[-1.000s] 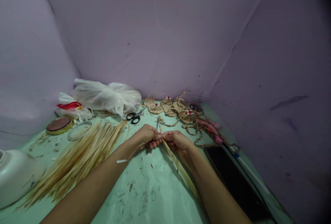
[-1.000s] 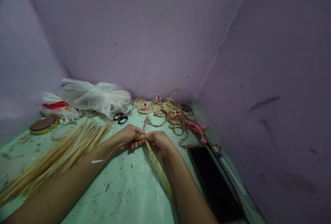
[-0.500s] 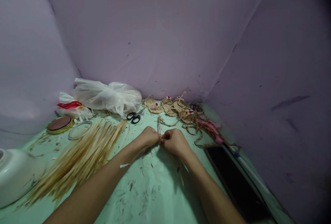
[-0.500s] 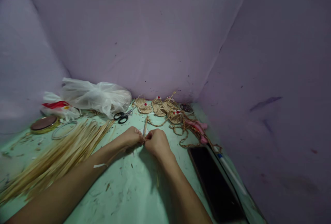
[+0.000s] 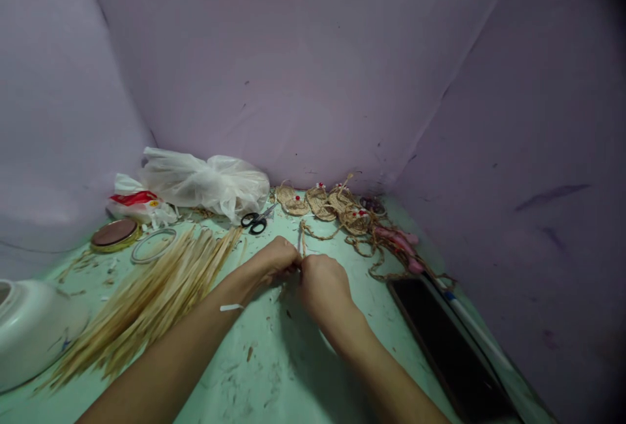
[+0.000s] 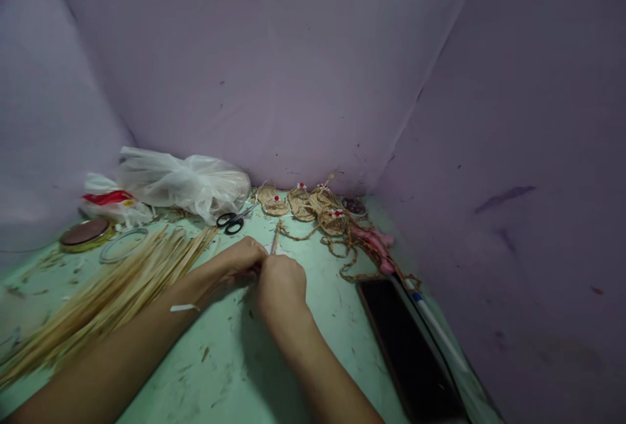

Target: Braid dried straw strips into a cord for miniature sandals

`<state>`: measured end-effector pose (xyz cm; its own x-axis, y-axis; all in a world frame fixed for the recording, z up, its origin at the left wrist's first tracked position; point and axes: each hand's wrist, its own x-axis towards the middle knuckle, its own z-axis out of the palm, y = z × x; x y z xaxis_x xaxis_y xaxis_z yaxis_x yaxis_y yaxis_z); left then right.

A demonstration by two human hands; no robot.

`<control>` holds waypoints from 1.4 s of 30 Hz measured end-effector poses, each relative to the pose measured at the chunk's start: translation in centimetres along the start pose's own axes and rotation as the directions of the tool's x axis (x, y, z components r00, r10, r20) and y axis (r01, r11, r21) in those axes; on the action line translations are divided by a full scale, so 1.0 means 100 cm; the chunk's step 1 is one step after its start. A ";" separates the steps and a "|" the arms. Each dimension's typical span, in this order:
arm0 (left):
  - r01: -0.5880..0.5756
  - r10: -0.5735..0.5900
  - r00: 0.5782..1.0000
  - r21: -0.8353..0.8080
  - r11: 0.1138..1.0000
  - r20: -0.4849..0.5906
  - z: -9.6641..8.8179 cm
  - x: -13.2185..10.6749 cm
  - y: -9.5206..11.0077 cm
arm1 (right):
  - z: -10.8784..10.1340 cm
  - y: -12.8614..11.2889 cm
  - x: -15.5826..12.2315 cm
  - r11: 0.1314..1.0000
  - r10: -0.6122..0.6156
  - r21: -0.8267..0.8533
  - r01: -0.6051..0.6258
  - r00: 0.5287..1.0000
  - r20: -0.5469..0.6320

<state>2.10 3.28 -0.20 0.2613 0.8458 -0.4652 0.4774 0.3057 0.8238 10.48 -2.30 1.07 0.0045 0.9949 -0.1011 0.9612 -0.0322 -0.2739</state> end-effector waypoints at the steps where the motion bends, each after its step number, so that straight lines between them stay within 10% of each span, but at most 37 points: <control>1: -0.014 0.014 1.000 0.035 0.999 0.010 -0.002 -0.001 0.000 | 0.000 -0.002 -0.001 1.000 -0.017 -0.015 0.017 1.000 0.014; 5: 0.035 -0.038 0.999 0.132 0.991 0.018 -0.007 -0.002 0.001 | -0.002 -0.002 -0.005 0.995 -0.096 -0.002 0.097 0.993 0.062; 11: 0.068 -0.072 0.996 0.071 0.995 0.061 -0.009 -0.001 0.000 | -0.010 0.030 0.013 0.867 -0.110 0.497 0.030 0.985 0.132; 15: 0.031 -0.026 0.995 -0.053 0.998 0.093 -0.010 0.004 -0.004 | -0.007 0.046 0.028 0.483 0.156 0.833 -0.268 0.963 0.219; 19: 0.002 -0.001 0.995 -0.012 1.000 0.104 -0.011 0.011 -0.012 | 0.003 0.040 0.030 0.236 -0.027 0.862 -0.449 0.884 0.467; 27: -0.157 0.144 0.987 0.225 0.962 0.073 -0.013 0.014 -0.016 | 0.023 0.040 0.038 0.351 0.013 0.867 -0.355 0.927 0.374; 36: -0.206 0.198 0.978 0.417 0.885 0.062 -0.017 0.010 -0.013 | 0.037 0.047 0.038 0.267 -0.028 0.920 -0.286 0.952 0.304; 42: -0.208 0.196 0.977 0.521 0.828 0.080 -0.058 0.007 -0.007 | 0.035 0.044 0.039 0.301 0.014 0.902 -0.309 0.947 0.320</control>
<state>-2.85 6.19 0.78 0.4160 0.8514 -0.3195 0.7776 -0.1509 0.6104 13.81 1.06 -3.87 -0.0704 0.9114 -0.4054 0.0389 -0.4036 -0.9141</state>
